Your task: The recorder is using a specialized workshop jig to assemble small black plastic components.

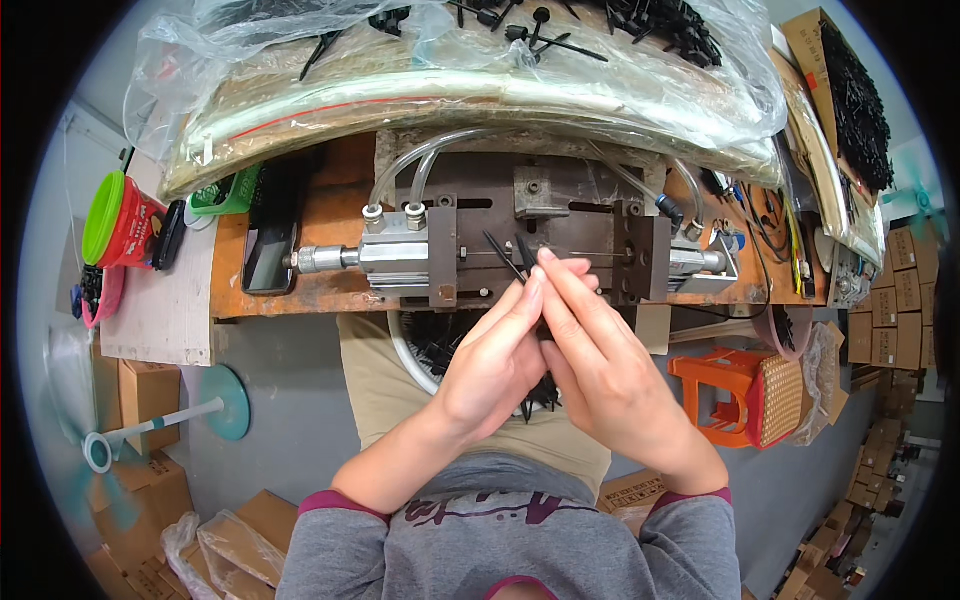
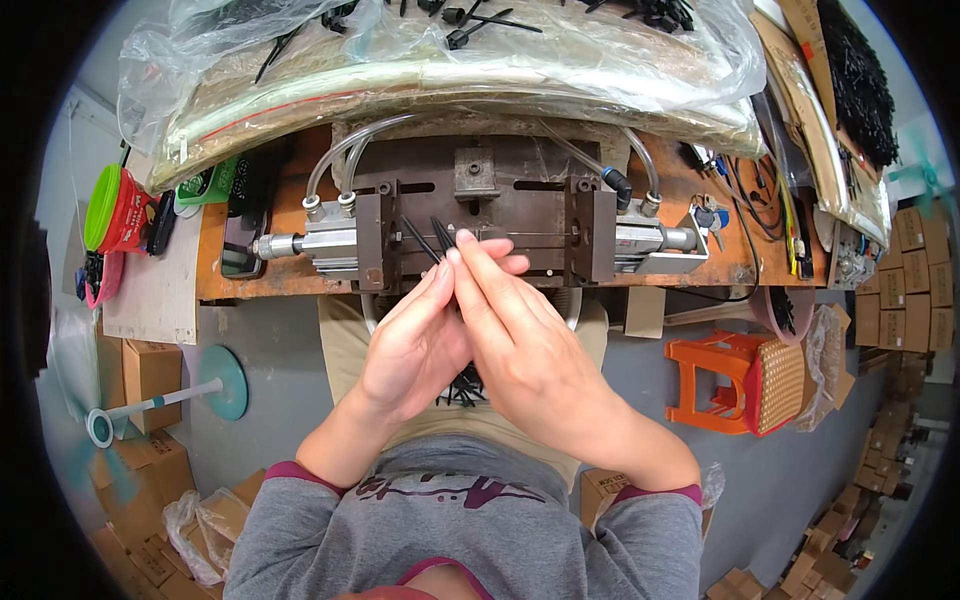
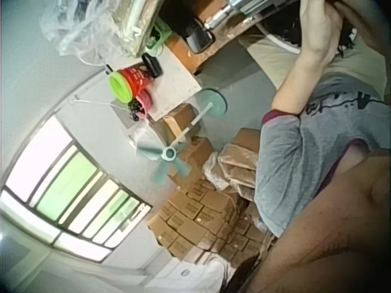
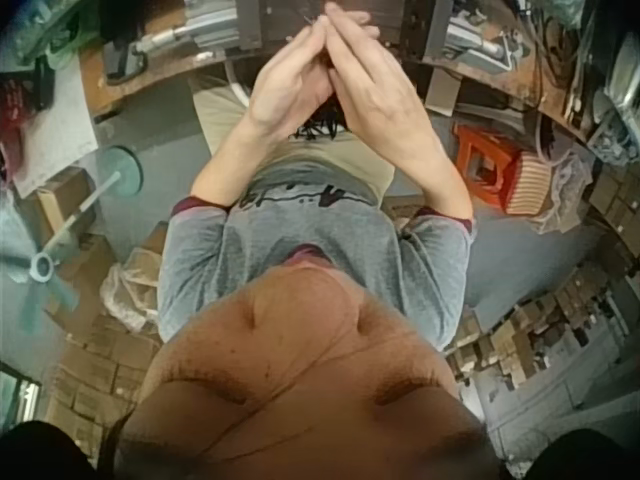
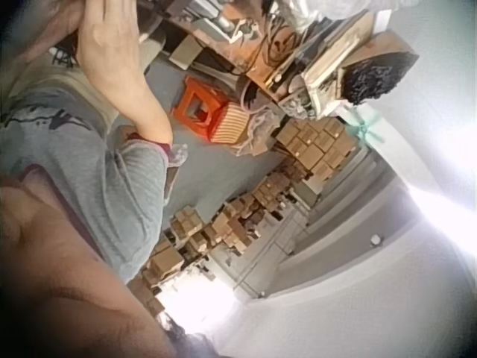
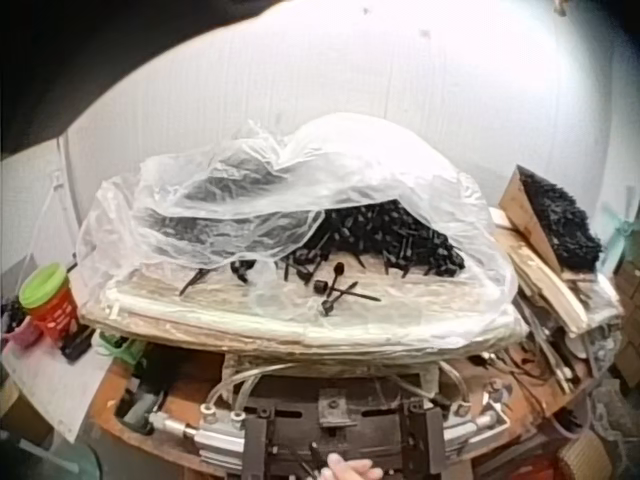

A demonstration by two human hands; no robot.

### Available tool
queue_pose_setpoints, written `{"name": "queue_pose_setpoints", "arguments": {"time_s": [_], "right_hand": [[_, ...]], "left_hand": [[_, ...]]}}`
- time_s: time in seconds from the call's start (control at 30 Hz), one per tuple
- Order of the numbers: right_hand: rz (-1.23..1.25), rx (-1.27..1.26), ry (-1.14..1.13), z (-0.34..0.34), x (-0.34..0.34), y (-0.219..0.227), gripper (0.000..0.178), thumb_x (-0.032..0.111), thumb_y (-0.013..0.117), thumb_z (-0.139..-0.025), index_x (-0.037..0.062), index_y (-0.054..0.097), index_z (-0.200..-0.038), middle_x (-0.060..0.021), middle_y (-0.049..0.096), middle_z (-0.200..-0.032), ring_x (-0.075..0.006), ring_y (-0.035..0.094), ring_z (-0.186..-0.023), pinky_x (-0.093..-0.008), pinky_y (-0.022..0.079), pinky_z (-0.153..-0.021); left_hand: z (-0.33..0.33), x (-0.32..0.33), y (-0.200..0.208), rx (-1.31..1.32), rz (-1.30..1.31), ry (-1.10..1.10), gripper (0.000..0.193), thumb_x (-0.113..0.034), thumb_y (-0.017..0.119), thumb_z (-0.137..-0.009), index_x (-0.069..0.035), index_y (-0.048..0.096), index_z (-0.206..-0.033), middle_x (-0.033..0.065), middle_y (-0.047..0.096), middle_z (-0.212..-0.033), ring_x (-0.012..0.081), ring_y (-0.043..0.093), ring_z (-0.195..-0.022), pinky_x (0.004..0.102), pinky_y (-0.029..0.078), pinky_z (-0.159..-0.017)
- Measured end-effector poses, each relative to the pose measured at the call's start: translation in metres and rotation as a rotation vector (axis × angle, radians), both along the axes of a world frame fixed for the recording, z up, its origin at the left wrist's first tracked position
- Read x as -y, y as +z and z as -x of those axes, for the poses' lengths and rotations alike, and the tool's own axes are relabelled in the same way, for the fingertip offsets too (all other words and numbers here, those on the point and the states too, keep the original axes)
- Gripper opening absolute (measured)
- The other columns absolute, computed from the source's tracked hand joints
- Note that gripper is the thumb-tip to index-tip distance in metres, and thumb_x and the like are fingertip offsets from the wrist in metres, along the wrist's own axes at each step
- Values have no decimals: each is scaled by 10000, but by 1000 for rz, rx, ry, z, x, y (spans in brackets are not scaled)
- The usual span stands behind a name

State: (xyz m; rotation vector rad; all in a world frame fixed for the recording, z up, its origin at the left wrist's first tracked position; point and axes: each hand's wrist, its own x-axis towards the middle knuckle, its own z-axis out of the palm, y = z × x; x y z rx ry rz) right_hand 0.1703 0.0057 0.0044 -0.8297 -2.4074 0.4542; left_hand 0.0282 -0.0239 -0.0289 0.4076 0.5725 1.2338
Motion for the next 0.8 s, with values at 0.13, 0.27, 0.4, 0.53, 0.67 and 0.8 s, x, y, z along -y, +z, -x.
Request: {"name": "queue_pose_setpoints", "arguments": {"time_s": [0.13,0.27,0.4,0.53,0.67,0.8], "right_hand": [[91,42,109,-21,-5,8,498,-93,665,-784,-83,616,-1280,-234,588,-1386,-383,681,-1097,-393,594,-881],[63,-57,164,-27,-5,-5,425,-73,746,-757,-77,671,-1176,-232,643,-1295,-346,710,-1054,-384,609,-860],[51,-137,144,-31,-2,-17,362,-59,772,-759,-59,702,-1114,-215,672,-1231,-324,714,-1043,-382,612,-844],[34,-186,35,-33,-4,-26,332,-59,778,-768,-37,697,-1090,-200,665,-1253,-324,704,-1047,-380,604,-840],[-70,-43,-20,-15,-6,-41,285,0,736,-768,-30,643,-1036,-215,631,-1322,-315,699,-987,-375,593,-849],[-256,133,-42,-1,-12,-47,240,80,677,-741,-7,624,-959,-226,648,-1312,-217,698,-788,-326,577,-737]], "left_hand": [[3,8,-9,-59,39,-33,417,-289,323,-1130,-41,451,-1441,207,528,-1464,280,527,-1343,472,395,-1150],[10,13,-21,-35,57,-112,314,-291,394,-1130,-70,534,-1304,70,570,-1304,160,558,-1218,382,509,-982],[15,19,-30,-152,40,-83,276,-271,420,-1122,-60,543,-1251,85,603,-1208,154,611,-1079,357,545,-909],[20,24,-32,-507,-77,86,201,-222,463,-1103,-47,562,-1112,57,639,-931,102,586,-791,247,478,-705],[26,42,-23,-667,-200,149,227,-229,444,-1114,-46,567,-1060,2,567,-842,50,492,-680,213,414,-629],[30,40,-19,-600,-286,328,280,-266,436,-1121,-51,560,-992,9,554,-852,40,483,-676,200,401,-611]]}}
